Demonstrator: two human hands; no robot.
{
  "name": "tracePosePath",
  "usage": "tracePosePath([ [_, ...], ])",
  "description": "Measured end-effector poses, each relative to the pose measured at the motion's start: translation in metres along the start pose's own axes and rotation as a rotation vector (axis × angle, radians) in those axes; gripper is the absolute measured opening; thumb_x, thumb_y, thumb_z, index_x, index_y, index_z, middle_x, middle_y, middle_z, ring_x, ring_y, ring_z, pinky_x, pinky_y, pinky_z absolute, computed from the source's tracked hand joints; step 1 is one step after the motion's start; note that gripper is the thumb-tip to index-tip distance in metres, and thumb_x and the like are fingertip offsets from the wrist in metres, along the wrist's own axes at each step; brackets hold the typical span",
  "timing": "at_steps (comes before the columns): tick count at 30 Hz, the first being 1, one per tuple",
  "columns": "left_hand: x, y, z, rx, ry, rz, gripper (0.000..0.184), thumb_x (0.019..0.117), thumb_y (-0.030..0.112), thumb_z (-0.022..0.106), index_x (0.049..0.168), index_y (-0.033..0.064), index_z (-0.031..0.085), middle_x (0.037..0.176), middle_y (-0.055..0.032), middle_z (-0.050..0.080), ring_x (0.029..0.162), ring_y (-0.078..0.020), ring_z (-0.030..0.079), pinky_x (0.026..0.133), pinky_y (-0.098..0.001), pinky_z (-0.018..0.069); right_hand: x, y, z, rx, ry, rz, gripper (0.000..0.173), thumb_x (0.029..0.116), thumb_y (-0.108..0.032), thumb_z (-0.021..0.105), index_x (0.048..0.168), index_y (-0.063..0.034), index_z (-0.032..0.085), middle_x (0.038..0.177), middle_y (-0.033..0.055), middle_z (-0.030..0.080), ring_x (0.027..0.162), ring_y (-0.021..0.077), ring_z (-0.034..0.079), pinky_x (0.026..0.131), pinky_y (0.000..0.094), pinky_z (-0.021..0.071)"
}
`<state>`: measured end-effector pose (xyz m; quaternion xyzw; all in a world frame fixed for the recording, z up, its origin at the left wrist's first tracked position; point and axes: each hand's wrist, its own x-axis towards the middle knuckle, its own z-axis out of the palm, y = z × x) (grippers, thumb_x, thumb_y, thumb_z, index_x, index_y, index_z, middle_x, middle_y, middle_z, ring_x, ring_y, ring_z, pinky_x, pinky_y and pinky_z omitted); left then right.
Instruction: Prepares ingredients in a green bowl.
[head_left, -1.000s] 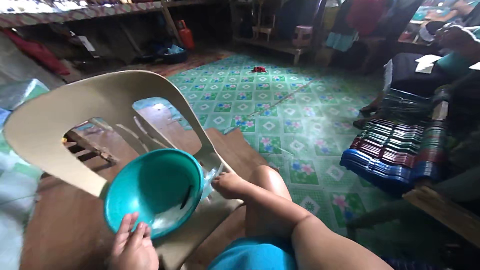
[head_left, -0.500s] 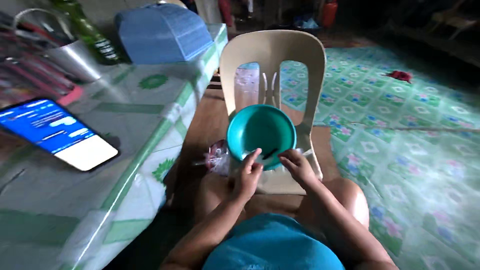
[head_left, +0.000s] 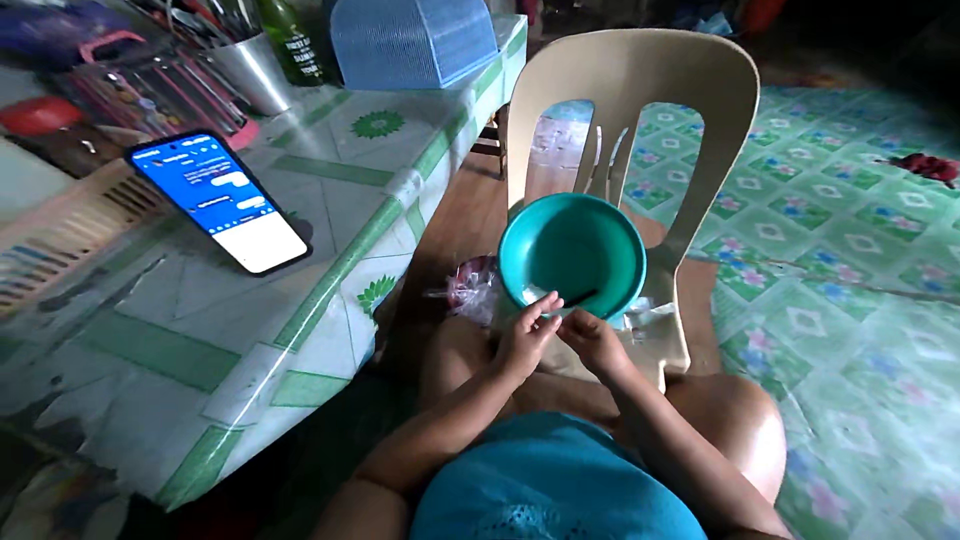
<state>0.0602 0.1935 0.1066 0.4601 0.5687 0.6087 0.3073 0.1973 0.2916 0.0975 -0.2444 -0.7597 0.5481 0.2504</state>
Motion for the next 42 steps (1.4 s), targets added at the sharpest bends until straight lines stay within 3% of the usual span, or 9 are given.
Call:
tracePosePath([
  [5, 0.009, 0.010, 0.000, -0.070, 0.130, -0.114, 0.031, 0.0982, 0.008, 0.064, 0.126, -0.0055, 0.065, 0.109, -0.0102, 0.074, 0.097, -0.0111, 0.070, 0.089, -0.0276, 0.0567, -0.008, 0.004, 0.003, -0.010, -0.071, 0.017, 0.019, 0.0988, -0.018, 0.065, 0.099, 0.0008, 0.069, 0.086, 0.0014, 0.066, 0.077, 0.0020, 0.060, 0.076, 0.0225, 0.0523],
  [8, 0.012, 0.011, 0.001, -0.095, 0.141, -0.116, 0.050, 0.0961, 0.005, 0.067, 0.143, -0.0044, 0.050, 0.103, -0.0110, 0.073, 0.090, -0.0126, 0.070, 0.085, -0.0278, 0.0576, -0.008, 0.007, 0.004, 0.056, -0.089, 0.032, 0.017, 0.0990, -0.016, 0.065, 0.098, 0.0004, 0.069, 0.085, 0.0004, 0.066, 0.077, 0.0018, 0.061, 0.076, 0.0228, 0.0534],
  [11, 0.014, 0.009, 0.003, -0.095, 0.170, -0.104, 0.066, 0.0933, 0.003, 0.071, 0.151, -0.0030, 0.039, 0.099, -0.0126, 0.074, 0.088, -0.0149, 0.072, 0.085, -0.0295, 0.0591, -0.007, 0.012, 0.002, 0.086, -0.133, 0.055, 0.016, 0.0994, -0.015, 0.065, 0.098, 0.0004, 0.069, 0.085, 0.0003, 0.067, 0.078, 0.0025, 0.062, 0.078, 0.0239, 0.0544],
  [20, 0.024, 0.017, 0.002, -0.045, 0.254, -0.165, 0.066, 0.0924, 0.008, 0.074, 0.150, -0.0010, 0.044, 0.104, -0.0145, 0.074, 0.092, -0.0159, 0.072, 0.090, -0.0327, 0.0585, -0.005, 0.012, -0.005, -0.079, -0.239, 0.077, 0.021, 0.1006, -0.017, 0.064, 0.103, 0.0020, 0.070, 0.092, 0.0072, 0.067, 0.079, 0.0071, 0.060, 0.076, 0.0273, 0.0522],
  [24, 0.022, 0.024, -0.001, -0.044, 0.261, -0.189, 0.039, 0.0911, 0.009, 0.076, 0.127, -0.0032, 0.065, 0.101, -0.0117, 0.074, 0.089, -0.0141, 0.071, 0.086, -0.0312, 0.0590, -0.003, 0.016, -0.004, -0.125, -0.290, 0.055, 0.027, 0.1014, -0.022, 0.063, 0.106, 0.0032, 0.070, 0.098, 0.0123, 0.069, 0.087, 0.0156, 0.065, 0.083, 0.0366, 0.0544],
  [28, 0.018, 0.023, -0.010, 0.005, 0.262, -0.143, 0.018, 0.0917, 0.009, 0.075, 0.106, -0.0016, 0.074, 0.096, -0.0085, 0.074, 0.086, -0.0126, 0.070, 0.083, -0.0299, 0.0588, -0.005, 0.016, -0.021, -0.276, -0.495, -0.005, 0.040, 0.1018, -0.033, 0.064, 0.123, 0.0006, 0.069, 0.123, 0.0199, 0.068, 0.117, 0.0312, 0.065, 0.105, 0.0516, 0.0489],
  [34, 0.003, 0.011, 0.002, 0.013, 0.185, -0.162, 0.019, 0.0946, 0.010, 0.071, 0.105, -0.0059, 0.071, 0.100, -0.0110, 0.073, 0.093, -0.0112, 0.070, 0.089, -0.0289, 0.0578, -0.009, 0.019, -0.022, -0.135, -0.332, -0.055, 0.055, 0.0966, -0.026, 0.070, 0.142, 0.0007, 0.055, 0.132, 0.0158, 0.066, 0.120, 0.0214, 0.065, 0.106, 0.0401, 0.0520],
  [39, -0.007, 0.014, 0.012, -0.003, 0.123, -0.232, 0.024, 0.0965, 0.015, 0.070, 0.110, -0.0045, 0.071, 0.102, -0.0113, 0.073, 0.092, -0.0106, 0.069, 0.088, -0.0291, 0.0571, -0.013, 0.023, 0.010, 0.212, -0.007, 0.030, 0.016, 0.1000, -0.010, 0.060, 0.109, 0.0017, 0.066, 0.093, 0.0018, 0.072, 0.085, 0.0073, 0.070, 0.084, 0.0292, 0.0600],
  [42, -0.007, 0.011, 0.010, -0.035, 0.115, -0.221, 0.026, 0.0990, 0.017, 0.067, 0.112, -0.0046, 0.070, 0.102, -0.0112, 0.073, 0.094, -0.0105, 0.069, 0.091, -0.0292, 0.0556, -0.015, 0.020, 0.007, 0.249, -0.030, 0.008, 0.011, 0.0979, -0.005, 0.058, 0.094, -0.0030, 0.068, 0.082, -0.0029, 0.072, 0.078, 0.0066, 0.070, 0.080, 0.0283, 0.0606],
])
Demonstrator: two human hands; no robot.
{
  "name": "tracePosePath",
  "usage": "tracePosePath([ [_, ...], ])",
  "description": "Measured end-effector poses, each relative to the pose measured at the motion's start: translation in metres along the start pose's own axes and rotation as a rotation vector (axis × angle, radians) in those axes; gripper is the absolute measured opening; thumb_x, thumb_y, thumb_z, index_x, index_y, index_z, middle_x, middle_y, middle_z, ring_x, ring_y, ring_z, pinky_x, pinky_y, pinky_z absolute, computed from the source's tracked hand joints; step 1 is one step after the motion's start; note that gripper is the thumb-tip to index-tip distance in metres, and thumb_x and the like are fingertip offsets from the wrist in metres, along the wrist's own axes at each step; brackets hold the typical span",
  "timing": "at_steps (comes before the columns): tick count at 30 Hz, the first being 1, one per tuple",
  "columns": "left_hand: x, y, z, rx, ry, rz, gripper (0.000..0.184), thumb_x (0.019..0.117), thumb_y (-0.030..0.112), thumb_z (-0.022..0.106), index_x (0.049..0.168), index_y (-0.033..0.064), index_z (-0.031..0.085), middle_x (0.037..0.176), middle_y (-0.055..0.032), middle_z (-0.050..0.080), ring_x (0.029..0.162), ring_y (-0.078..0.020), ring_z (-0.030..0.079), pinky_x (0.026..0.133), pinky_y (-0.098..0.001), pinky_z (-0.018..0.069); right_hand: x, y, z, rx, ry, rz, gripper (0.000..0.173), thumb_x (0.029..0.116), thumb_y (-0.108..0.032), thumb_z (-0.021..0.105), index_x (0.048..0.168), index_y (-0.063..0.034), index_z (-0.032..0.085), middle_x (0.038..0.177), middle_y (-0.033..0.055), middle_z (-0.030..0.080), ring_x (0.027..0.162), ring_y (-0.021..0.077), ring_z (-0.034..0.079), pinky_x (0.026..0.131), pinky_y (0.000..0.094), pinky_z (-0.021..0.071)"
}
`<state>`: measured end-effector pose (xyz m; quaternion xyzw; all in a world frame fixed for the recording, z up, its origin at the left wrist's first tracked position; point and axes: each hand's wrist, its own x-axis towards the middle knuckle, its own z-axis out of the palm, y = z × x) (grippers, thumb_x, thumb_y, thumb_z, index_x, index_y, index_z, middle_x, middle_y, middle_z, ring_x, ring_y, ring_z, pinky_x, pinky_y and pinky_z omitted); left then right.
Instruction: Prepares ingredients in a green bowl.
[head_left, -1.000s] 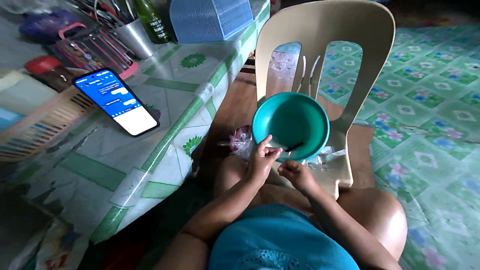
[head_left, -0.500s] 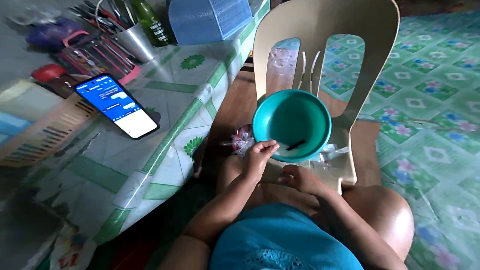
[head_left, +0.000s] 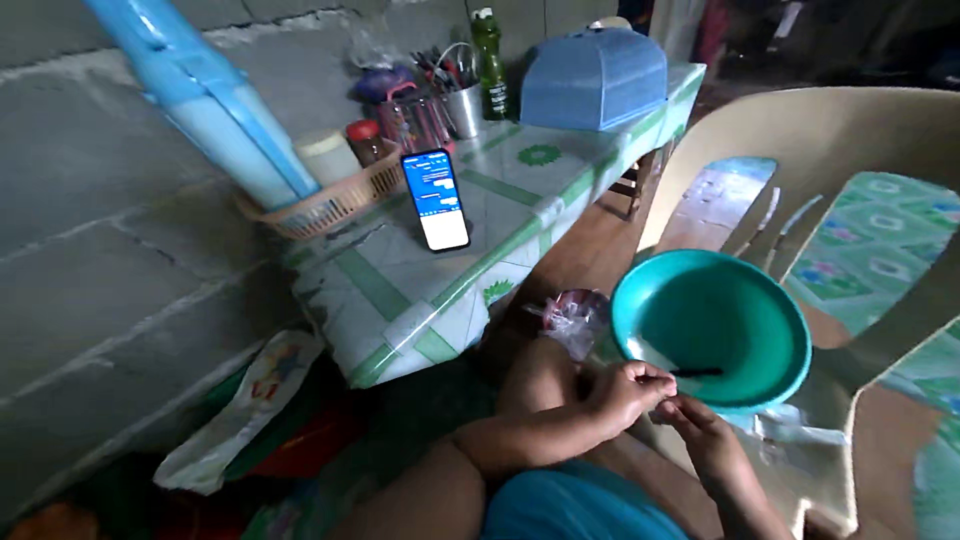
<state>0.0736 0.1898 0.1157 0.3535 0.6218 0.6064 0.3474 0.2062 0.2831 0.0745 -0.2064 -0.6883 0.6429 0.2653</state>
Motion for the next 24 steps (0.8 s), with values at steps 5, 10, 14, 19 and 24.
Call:
tracePosePath([
  [5, -0.005, -0.004, 0.002, 0.001, 0.040, 0.050, 0.022, 0.0996, 0.016, 0.066, 0.104, -0.0048, 0.070, 0.093, -0.0086, 0.072, 0.087, -0.0084, 0.068, 0.085, -0.0266, 0.0558, -0.002, 0.006, 0.006, -0.030, -0.015, -0.038, 0.009, 0.0967, -0.004, 0.060, 0.090, -0.0040, 0.066, 0.079, -0.0039, 0.070, 0.075, 0.0050, 0.068, 0.078, 0.0262, 0.0593],
  [10, -0.005, -0.008, 0.006, -0.134, 0.112, -0.026, 0.020, 0.0967, 0.017, 0.070, 0.098, -0.0026, 0.066, 0.087, -0.0057, 0.068, 0.079, -0.0077, 0.065, 0.078, -0.0258, 0.0558, -0.007, 0.011, 0.014, 0.032, -0.012, -0.075, 0.008, 0.0963, -0.007, 0.060, 0.092, -0.0050, 0.068, 0.083, -0.0023, 0.071, 0.078, 0.0068, 0.069, 0.079, 0.0276, 0.0601],
  [14, -0.005, -0.001, 0.004, -0.119, 0.100, -0.080, 0.026, 0.1035, 0.022, 0.060, 0.108, -0.0022, 0.069, 0.094, -0.0050, 0.071, 0.090, -0.0087, 0.066, 0.088, -0.0296, 0.0536, -0.010, 0.012, 0.018, 0.104, -0.117, 0.043, 0.012, 0.0993, -0.008, 0.058, 0.098, -0.0018, 0.068, 0.087, 0.0020, 0.072, 0.081, 0.0118, 0.071, 0.080, 0.0327, 0.0617],
  [19, 0.003, -0.005, 0.000, -0.129, 0.037, -0.157, 0.034, 0.1084, 0.027, 0.050, 0.114, 0.0002, 0.070, 0.100, -0.0042, 0.073, 0.094, -0.0102, 0.067, 0.087, -0.0297, 0.0532, -0.008, 0.007, 0.015, 0.169, -0.183, 0.130, 0.017, 0.1026, -0.008, 0.052, 0.096, -0.0020, 0.067, 0.086, 0.0015, 0.070, 0.081, 0.0117, 0.069, 0.081, 0.0334, 0.0599],
  [24, 0.006, -0.008, -0.008, -0.152, -0.051, -0.207, 0.058, 0.1128, 0.040, 0.028, 0.122, -0.0012, 0.067, 0.105, -0.0087, 0.074, 0.098, -0.0153, 0.069, 0.090, -0.0334, 0.0544, -0.005, 0.007, 0.013, 0.320, -0.207, 0.208, 0.018, 0.1036, -0.009, 0.049, 0.094, -0.0056, 0.064, 0.080, -0.0005, 0.069, 0.075, 0.0112, 0.068, 0.076, 0.0320, 0.0593],
])
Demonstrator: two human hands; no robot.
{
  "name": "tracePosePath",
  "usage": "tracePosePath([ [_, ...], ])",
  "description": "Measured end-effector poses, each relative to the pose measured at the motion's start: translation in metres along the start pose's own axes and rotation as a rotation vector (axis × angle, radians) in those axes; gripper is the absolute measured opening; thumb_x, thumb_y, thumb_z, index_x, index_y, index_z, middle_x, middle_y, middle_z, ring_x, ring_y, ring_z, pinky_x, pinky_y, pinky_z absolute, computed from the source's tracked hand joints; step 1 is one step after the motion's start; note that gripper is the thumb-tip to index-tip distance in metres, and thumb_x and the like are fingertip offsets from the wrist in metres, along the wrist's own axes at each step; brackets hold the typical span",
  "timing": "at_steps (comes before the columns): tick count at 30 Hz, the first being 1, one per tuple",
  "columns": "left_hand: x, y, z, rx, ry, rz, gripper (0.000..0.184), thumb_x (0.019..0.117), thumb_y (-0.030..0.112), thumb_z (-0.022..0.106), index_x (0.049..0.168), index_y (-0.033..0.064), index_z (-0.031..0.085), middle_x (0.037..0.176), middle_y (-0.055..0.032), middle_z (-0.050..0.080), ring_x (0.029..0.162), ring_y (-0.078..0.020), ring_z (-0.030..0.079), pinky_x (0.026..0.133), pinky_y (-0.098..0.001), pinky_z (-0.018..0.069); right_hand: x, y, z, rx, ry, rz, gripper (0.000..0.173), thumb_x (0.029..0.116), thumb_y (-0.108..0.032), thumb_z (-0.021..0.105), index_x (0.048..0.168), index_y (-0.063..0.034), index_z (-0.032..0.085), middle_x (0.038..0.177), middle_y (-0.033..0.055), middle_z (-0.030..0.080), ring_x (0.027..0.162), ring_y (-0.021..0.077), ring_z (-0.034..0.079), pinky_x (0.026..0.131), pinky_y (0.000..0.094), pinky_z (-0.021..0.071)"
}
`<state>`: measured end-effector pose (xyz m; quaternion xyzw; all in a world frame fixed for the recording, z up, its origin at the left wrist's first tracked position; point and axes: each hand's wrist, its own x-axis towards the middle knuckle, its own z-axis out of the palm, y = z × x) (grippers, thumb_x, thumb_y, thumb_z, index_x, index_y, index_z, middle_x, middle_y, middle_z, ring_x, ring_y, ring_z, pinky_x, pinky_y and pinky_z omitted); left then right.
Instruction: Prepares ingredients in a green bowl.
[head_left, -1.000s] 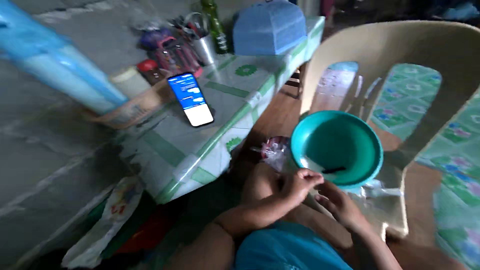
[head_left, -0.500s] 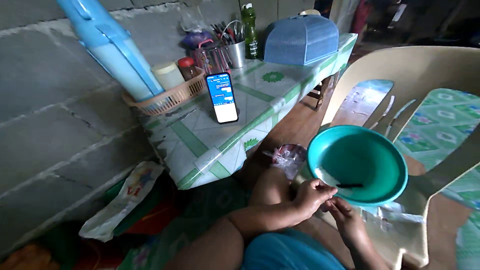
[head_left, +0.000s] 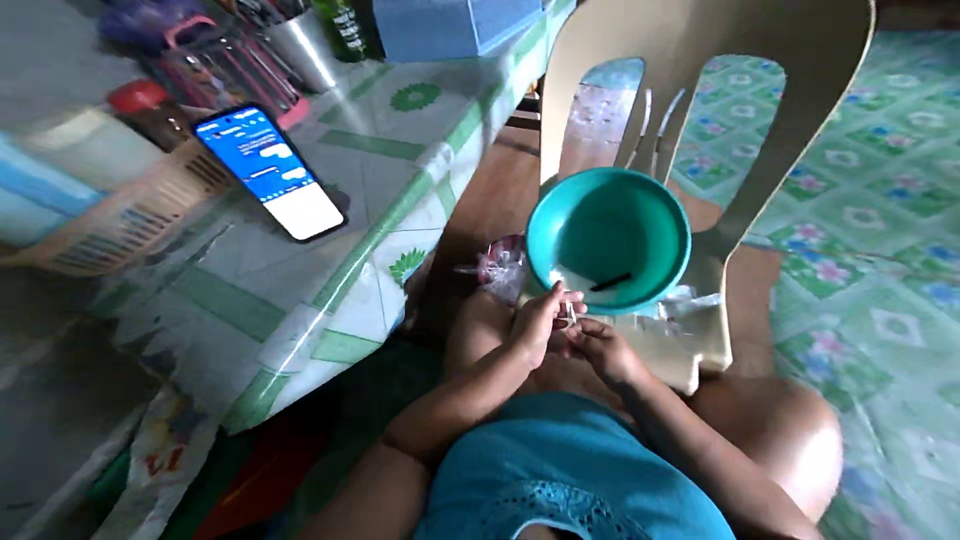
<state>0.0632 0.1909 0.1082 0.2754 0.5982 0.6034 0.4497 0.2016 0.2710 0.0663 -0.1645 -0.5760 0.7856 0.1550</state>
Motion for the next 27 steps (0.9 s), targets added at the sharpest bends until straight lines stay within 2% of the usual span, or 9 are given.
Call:
tracePosePath([
  [3, 0.000, -0.001, -0.002, -0.007, 0.003, 0.019, 0.044, 0.1112, 0.032, 0.041, 0.122, -0.0012, 0.067, 0.107, -0.0086, 0.074, 0.100, -0.0146, 0.068, 0.090, -0.0320, 0.0543, 0.002, 0.002, -0.002, 0.007, -0.011, 0.008, 0.019, 0.1036, -0.009, 0.049, 0.091, -0.0074, 0.063, 0.078, -0.0021, 0.068, 0.074, 0.0101, 0.068, 0.075, 0.0310, 0.0593],
  [7, 0.000, -0.002, 0.000, 0.110, 0.106, 0.101, 0.021, 0.1022, 0.019, 0.063, 0.103, 0.0008, 0.073, 0.092, -0.0032, 0.072, 0.087, -0.0091, 0.065, 0.084, -0.0276, 0.0527, 0.003, 0.001, 0.000, -0.048, -0.015, 0.015, 0.017, 0.1034, -0.008, 0.051, 0.091, -0.0062, 0.062, 0.078, -0.0024, 0.068, 0.074, 0.0093, 0.067, 0.075, 0.0300, 0.0589],
  [13, 0.002, -0.012, 0.001, 0.091, 0.180, 0.150, 0.019, 0.0925, 0.018, 0.075, 0.083, 0.0041, 0.065, 0.080, -0.0017, 0.066, 0.076, -0.0082, 0.063, 0.076, -0.0264, 0.0538, 0.003, -0.001, 0.002, -0.159, -0.066, -0.003, 0.015, 0.1014, -0.009, 0.056, 0.092, -0.0027, 0.067, 0.081, -0.0022, 0.070, 0.077, 0.0079, 0.068, 0.079, 0.0304, 0.0589],
  [17, 0.000, -0.013, 0.006, 0.107, 0.194, 0.078, 0.023, 0.1015, 0.023, 0.063, 0.093, 0.0019, 0.066, 0.079, -0.0009, 0.062, 0.073, -0.0079, 0.059, 0.072, -0.0253, 0.0519, 0.002, -0.005, 0.005, -0.272, -0.079, 0.020, 0.015, 0.1016, -0.011, 0.059, 0.094, -0.0006, 0.067, 0.083, -0.0014, 0.070, 0.077, 0.0063, 0.067, 0.079, 0.0288, 0.0580],
  [20, 0.001, -0.013, 0.008, 0.113, 0.202, 0.048, 0.033, 0.1083, 0.028, 0.051, 0.091, 0.0031, 0.065, 0.075, 0.0006, 0.061, 0.070, -0.0080, 0.058, 0.070, -0.0247, 0.0507, 0.002, -0.003, 0.006, -0.287, -0.086, 0.031, 0.014, 0.1019, -0.011, 0.060, 0.095, -0.0006, 0.068, 0.083, -0.0018, 0.070, 0.077, 0.0057, 0.067, 0.078, 0.0278, 0.0574],
  [22, 0.005, -0.014, 0.005, 0.051, 0.164, 0.014, 0.042, 0.1109, 0.033, 0.043, 0.094, 0.0025, 0.066, 0.081, -0.0024, 0.066, 0.076, -0.0108, 0.063, 0.074, -0.0279, 0.0542, 0.003, 0.001, 0.005, -0.196, -0.043, 0.016, 0.015, 0.1021, -0.010, 0.058, 0.093, -0.0010, 0.067, 0.083, -0.0005, 0.070, 0.077, 0.0084, 0.068, 0.079, 0.0304, 0.0594],
  [24, 0.008, -0.014, -0.001, 0.010, 0.085, -0.016, 0.049, 0.1119, 0.038, 0.037, 0.108, -0.0003, 0.067, 0.093, -0.0066, 0.071, 0.087, -0.0138, 0.068, 0.083, -0.0320, 0.0561, 0.004, 0.000, 0.005, -0.113, 0.037, 0.042, 0.017, 0.1038, -0.010, 0.055, 0.093, -0.0006, 0.065, 0.082, 0.0021, 0.070, 0.076, 0.0110, 0.069, 0.077, 0.0315, 0.0600],
  [26, 0.005, -0.010, -0.004, 0.006, 0.020, 0.013, 0.038, 0.1103, 0.029, 0.045, 0.117, -0.0028, 0.066, 0.100, -0.0078, 0.072, 0.093, -0.0141, 0.069, 0.088, -0.0319, 0.0562, 0.004, -0.003, 0.004, -0.071, 0.084, 0.071, 0.018, 0.1050, -0.010, 0.053, 0.093, -0.0007, 0.064, 0.080, 0.0030, 0.070, 0.074, 0.0118, 0.068, 0.074, 0.0308, 0.0595],
  [27, 0.003, -0.009, -0.003, 0.005, 0.032, 0.036, 0.029, 0.1071, 0.022, 0.054, 0.112, -0.0026, 0.068, 0.097, -0.0068, 0.072, 0.092, -0.0135, 0.069, 0.087, -0.0311, 0.0567, 0.004, -0.003, 0.003, -0.079, 0.082, 0.077, 0.018, 0.1050, -0.010, 0.053, 0.093, -0.0010, 0.064, 0.080, 0.0025, 0.070, 0.074, 0.0113, 0.068, 0.074, 0.0300, 0.0593],
])
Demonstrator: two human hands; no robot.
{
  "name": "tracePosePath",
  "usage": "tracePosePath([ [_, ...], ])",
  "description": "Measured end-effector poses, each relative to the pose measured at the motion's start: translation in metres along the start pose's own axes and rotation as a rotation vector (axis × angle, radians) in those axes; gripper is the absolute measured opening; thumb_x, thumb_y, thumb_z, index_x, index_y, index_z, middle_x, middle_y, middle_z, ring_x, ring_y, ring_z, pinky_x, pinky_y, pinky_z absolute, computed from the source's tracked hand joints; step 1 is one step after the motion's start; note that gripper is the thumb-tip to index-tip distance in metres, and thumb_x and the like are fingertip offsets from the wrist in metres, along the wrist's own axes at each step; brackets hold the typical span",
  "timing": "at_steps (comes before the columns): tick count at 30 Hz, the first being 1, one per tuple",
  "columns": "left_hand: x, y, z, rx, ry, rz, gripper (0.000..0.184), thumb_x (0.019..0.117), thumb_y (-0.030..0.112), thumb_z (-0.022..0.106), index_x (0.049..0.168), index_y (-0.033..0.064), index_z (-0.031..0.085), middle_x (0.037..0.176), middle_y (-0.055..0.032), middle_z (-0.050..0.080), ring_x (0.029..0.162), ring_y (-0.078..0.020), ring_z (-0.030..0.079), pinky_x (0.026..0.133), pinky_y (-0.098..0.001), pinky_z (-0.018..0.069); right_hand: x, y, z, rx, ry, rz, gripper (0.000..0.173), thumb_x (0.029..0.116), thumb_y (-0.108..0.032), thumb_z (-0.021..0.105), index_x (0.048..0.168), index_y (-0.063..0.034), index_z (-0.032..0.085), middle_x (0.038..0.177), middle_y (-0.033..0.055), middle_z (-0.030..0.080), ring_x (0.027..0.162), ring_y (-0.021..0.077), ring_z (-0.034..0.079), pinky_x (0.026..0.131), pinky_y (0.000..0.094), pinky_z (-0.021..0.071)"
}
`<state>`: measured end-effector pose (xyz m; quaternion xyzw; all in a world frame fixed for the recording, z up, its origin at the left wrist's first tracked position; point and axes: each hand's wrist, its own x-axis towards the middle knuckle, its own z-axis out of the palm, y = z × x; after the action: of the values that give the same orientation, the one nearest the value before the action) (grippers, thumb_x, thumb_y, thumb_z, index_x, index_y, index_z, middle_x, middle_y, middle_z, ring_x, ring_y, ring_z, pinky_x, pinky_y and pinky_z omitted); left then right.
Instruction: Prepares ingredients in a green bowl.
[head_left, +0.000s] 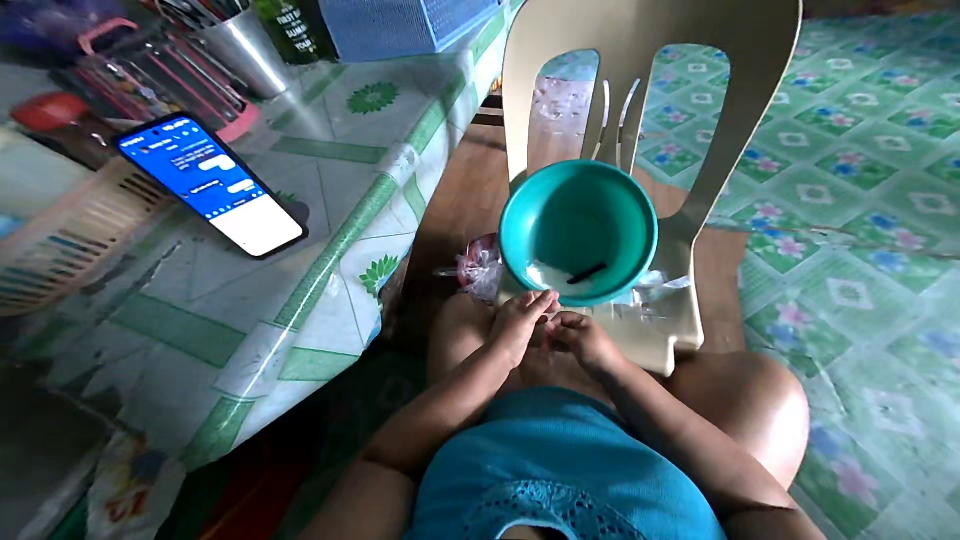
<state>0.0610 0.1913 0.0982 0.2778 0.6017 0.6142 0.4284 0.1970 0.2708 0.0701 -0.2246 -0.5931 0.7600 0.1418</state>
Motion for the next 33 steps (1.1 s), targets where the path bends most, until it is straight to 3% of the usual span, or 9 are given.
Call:
tracePosePath([
  [5, 0.001, -0.006, 0.000, -0.011, 0.125, 0.063, 0.012, 0.0933, 0.012, 0.074, 0.092, 0.0022, 0.068, 0.089, -0.0048, 0.068, 0.084, -0.0110, 0.064, 0.082, -0.0291, 0.0540, 0.000, -0.001, 0.002, -0.124, -0.080, -0.007, 0.016, 0.1025, -0.011, 0.059, 0.093, -0.0014, 0.067, 0.079, -0.0013, 0.070, 0.074, 0.0073, 0.068, 0.075, 0.0277, 0.0584],
  [9, 0.001, -0.002, 0.000, -0.079, 0.038, -0.058, 0.031, 0.1083, 0.024, 0.051, 0.119, -0.0019, 0.065, 0.100, -0.0083, 0.070, 0.091, -0.0143, 0.067, 0.085, -0.0311, 0.0557, 0.000, -0.001, 0.002, -0.026, -0.013, 0.011, 0.017, 0.1048, -0.011, 0.055, 0.094, -0.0007, 0.065, 0.081, 0.0022, 0.070, 0.074, 0.0110, 0.069, 0.075, 0.0302, 0.0600],
  [11, -0.001, 0.000, 0.000, -0.055, -0.054, -0.083, 0.036, 0.1080, 0.024, 0.052, 0.131, -0.0027, 0.060, 0.110, -0.0096, 0.070, 0.098, -0.0145, 0.067, 0.091, -0.0312, 0.0552, 0.001, -0.001, 0.000, 0.063, 0.052, 0.028, 0.019, 0.1058, -0.011, 0.053, 0.097, 0.0006, 0.065, 0.080, 0.0045, 0.071, 0.072, 0.0130, 0.069, 0.072, 0.0309, 0.0602],
  [18, -0.003, -0.002, 0.004, 0.047, 0.023, -0.029, 0.016, 0.0970, 0.012, 0.070, 0.105, -0.0027, 0.071, 0.092, -0.0063, 0.071, 0.084, -0.0106, 0.068, 0.082, -0.0268, 0.0572, 0.001, -0.004, 0.000, -0.034, 0.037, 0.046, 0.016, 0.1036, -0.012, 0.059, 0.102, 0.0009, 0.068, 0.083, 0.0030, 0.072, 0.075, 0.0109, 0.070, 0.074, 0.0297, 0.0604],
  [21, -0.003, 0.000, 0.003, 0.086, 0.042, -0.023, 0.015, 0.0934, 0.012, 0.074, 0.101, -0.0006, 0.072, 0.094, -0.0059, 0.072, 0.088, -0.0106, 0.068, 0.085, -0.0285, 0.0572, -0.005, -0.014, -0.009, -0.367, -0.063, 0.020, 0.027, 0.1024, -0.022, 0.062, 0.117, 0.0003, 0.067, 0.103, 0.0059, 0.072, 0.092, 0.0092, 0.069, 0.089, 0.0312, 0.0568],
  [24, -0.003, 0.004, 0.000, 0.117, 0.044, 0.016, 0.013, 0.0909, 0.011, 0.076, 0.098, 0.0000, 0.073, 0.093, -0.0051, 0.072, 0.088, -0.0095, 0.067, 0.085, -0.0276, 0.0562, -0.020, -0.042, -0.020, -0.743, -0.022, -0.043, 0.036, 0.1023, -0.032, 0.062, 0.119, -0.0010, 0.068, 0.102, 0.0123, 0.071, 0.091, 0.0199, 0.068, 0.087, 0.0441, 0.0555],
  [27, -0.006, 0.007, 0.000, 0.180, 0.052, -0.005, 0.015, 0.0897, 0.012, 0.077, 0.099, 0.0015, 0.072, 0.093, -0.0047, 0.071, 0.088, -0.0088, 0.067, 0.083, -0.0270, 0.0558, -0.031, -0.055, -0.023, -0.794, 0.230, -0.333, 0.020, 0.0978, -0.019, 0.065, 0.101, -0.0010, 0.071, 0.093, 0.0102, 0.070, 0.085, 0.0163, 0.067, 0.080, 0.0366, 0.0569],
  [30, -0.008, 0.008, 0.001, 0.175, 0.025, -0.018, 0.015, 0.0908, 0.013, 0.077, 0.100, 0.0027, 0.072, 0.093, -0.0041, 0.072, 0.088, -0.0083, 0.067, 0.082, -0.0265, 0.0560, -0.025, -0.057, -0.029, -0.815, 0.273, -0.669, 0.012, 0.0896, -0.005, 0.071, 0.101, -0.0031, 0.073, 0.112, 0.0119, 0.068, 0.110, 0.0239, 0.064, 0.096, 0.0439, 0.0545],
  [33, -0.009, 0.008, 0.002, 0.142, 0.006, -0.016, 0.014, 0.0902, 0.011, 0.077, 0.099, 0.0026, 0.072, 0.093, -0.0038, 0.072, 0.087, -0.0078, 0.067, 0.081, -0.0257, 0.0558, -0.018, -0.064, -0.030, -0.945, 0.212, -0.704, 0.013, 0.0886, -0.008, 0.072, 0.101, -0.0077, 0.075, 0.126, 0.0120, 0.065, 0.121, 0.0302, 0.059, 0.102, 0.0518, 0.0501],
])
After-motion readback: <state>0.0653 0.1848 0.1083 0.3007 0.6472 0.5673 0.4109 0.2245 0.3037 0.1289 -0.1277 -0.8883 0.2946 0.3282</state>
